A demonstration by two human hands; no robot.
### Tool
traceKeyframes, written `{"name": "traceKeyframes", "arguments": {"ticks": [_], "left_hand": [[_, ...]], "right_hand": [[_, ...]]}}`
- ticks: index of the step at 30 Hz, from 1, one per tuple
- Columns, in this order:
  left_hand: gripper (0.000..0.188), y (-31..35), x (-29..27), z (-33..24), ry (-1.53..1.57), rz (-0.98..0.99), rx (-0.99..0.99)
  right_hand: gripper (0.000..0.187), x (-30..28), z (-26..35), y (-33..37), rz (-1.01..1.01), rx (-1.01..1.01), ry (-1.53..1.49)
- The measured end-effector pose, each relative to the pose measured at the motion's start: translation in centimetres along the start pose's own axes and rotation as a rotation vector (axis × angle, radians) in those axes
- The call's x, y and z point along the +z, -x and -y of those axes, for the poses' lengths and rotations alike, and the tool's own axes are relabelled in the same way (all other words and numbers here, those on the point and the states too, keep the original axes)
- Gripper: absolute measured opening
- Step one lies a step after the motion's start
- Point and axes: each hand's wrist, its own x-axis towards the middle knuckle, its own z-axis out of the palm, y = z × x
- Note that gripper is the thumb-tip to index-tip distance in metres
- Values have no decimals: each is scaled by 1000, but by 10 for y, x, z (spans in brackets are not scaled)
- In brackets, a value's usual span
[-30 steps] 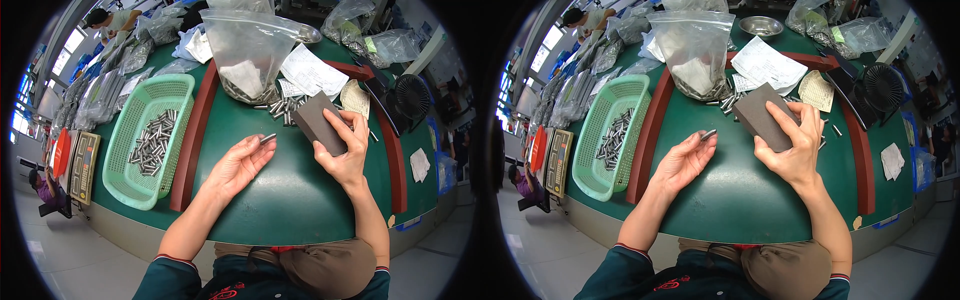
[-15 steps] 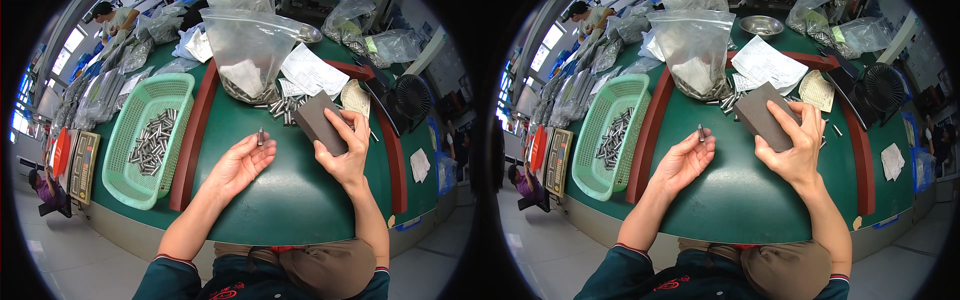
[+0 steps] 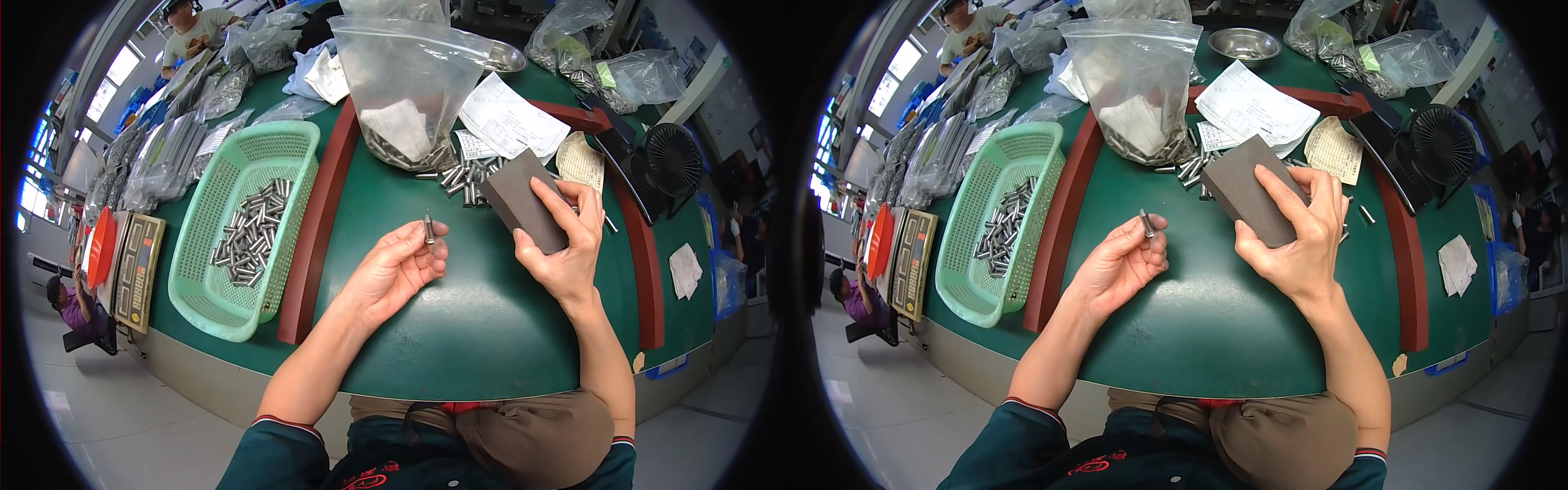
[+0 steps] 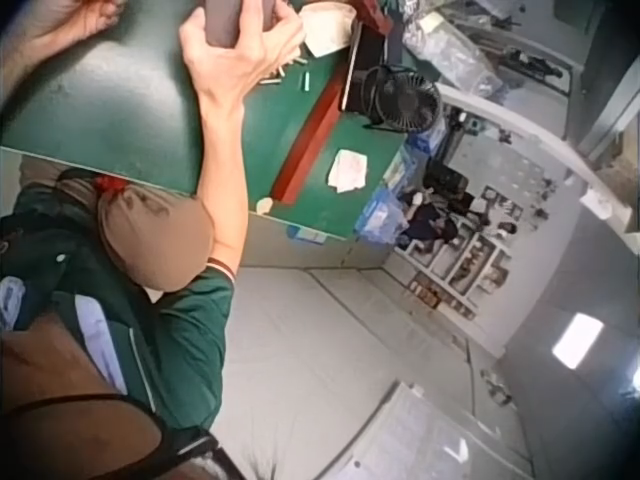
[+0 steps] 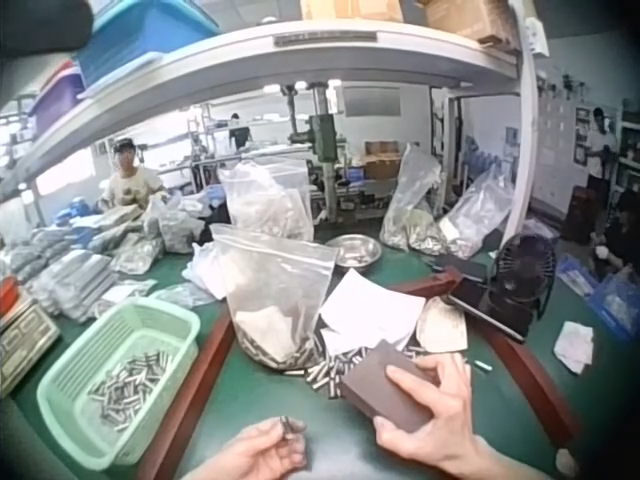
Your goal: The recorder is polishing or deburring small cylindrical metal components using a hand-held sanding block at a factory workbench.
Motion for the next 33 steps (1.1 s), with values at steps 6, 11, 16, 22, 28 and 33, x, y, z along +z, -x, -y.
{"name": "traceKeyframes", "arguments": {"ticks": [6,11,16,22,28,33], "left_hand": [[23,-1,-2,0,0,-22,-3],[22,-3,-3,1,-8,35,31],[40,0,8,2,-276,-79,126],[46,0,5,1,-272,-87,113],[47,-2,5,0,-180,-87,93],[44,-1,5,1,-168,-179,107]], "right_hand": [[60,3,-5,1,-28,-7,-7],[60,2,-9,-1,-49,-13,6],[60,-2,-13,-1,-67,-3,15],[61,-1,-14,-1,-67,4,32],[61,-2,-15,-2,-69,-7,34],[61,-2,-19,-4,-98,8,40]]}}
